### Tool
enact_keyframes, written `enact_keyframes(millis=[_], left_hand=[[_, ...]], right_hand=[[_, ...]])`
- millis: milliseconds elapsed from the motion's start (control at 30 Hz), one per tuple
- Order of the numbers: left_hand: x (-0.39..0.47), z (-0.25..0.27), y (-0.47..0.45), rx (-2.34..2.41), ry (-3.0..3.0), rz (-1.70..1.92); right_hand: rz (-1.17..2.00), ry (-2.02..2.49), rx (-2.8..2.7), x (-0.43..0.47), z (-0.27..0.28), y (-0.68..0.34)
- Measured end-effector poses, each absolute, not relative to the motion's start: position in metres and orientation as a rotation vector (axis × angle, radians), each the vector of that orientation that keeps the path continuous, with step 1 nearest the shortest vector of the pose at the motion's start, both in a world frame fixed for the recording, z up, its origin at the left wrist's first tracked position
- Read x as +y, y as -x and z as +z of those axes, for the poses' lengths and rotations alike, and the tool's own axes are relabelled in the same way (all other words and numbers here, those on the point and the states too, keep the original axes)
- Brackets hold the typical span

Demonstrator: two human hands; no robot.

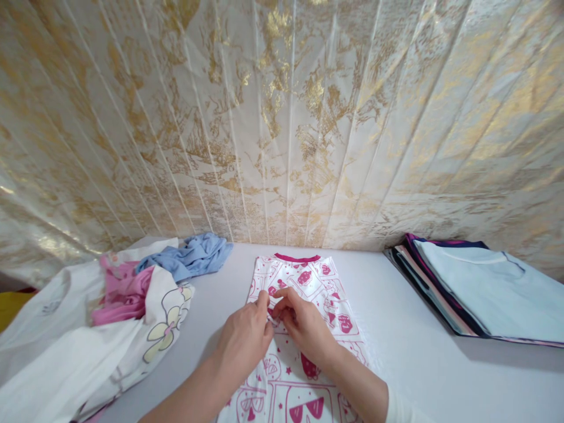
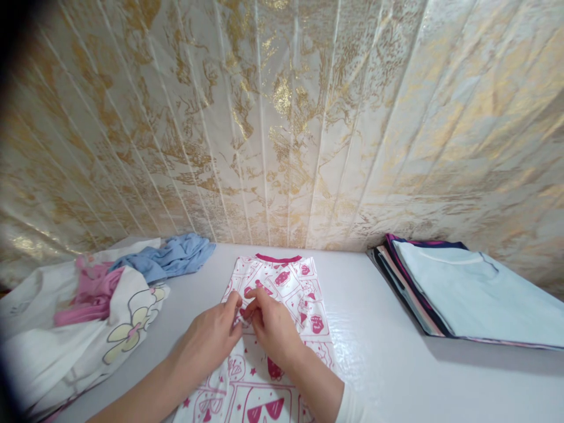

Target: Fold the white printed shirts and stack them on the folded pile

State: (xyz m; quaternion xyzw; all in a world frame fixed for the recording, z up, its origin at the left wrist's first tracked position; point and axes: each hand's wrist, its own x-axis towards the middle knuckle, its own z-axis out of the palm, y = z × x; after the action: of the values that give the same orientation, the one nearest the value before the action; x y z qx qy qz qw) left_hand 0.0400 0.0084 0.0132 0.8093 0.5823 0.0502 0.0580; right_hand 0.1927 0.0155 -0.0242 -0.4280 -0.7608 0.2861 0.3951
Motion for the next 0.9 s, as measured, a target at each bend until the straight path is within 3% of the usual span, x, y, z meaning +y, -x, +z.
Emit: enact_keyframes(millis=[500, 900], left_hand=[[0.001, -0.011, -0.020, 1.590, -2.166, 0.656], [-0.003, -0.020, -0.015, 1.490, -2.189, 0.743]], right_hand=[[0.565, 0.980, -2.132, 0.012, -0.019, -0.193], [0.273, 1.235, -2.183, 0.014, -0.026, -0.187]])
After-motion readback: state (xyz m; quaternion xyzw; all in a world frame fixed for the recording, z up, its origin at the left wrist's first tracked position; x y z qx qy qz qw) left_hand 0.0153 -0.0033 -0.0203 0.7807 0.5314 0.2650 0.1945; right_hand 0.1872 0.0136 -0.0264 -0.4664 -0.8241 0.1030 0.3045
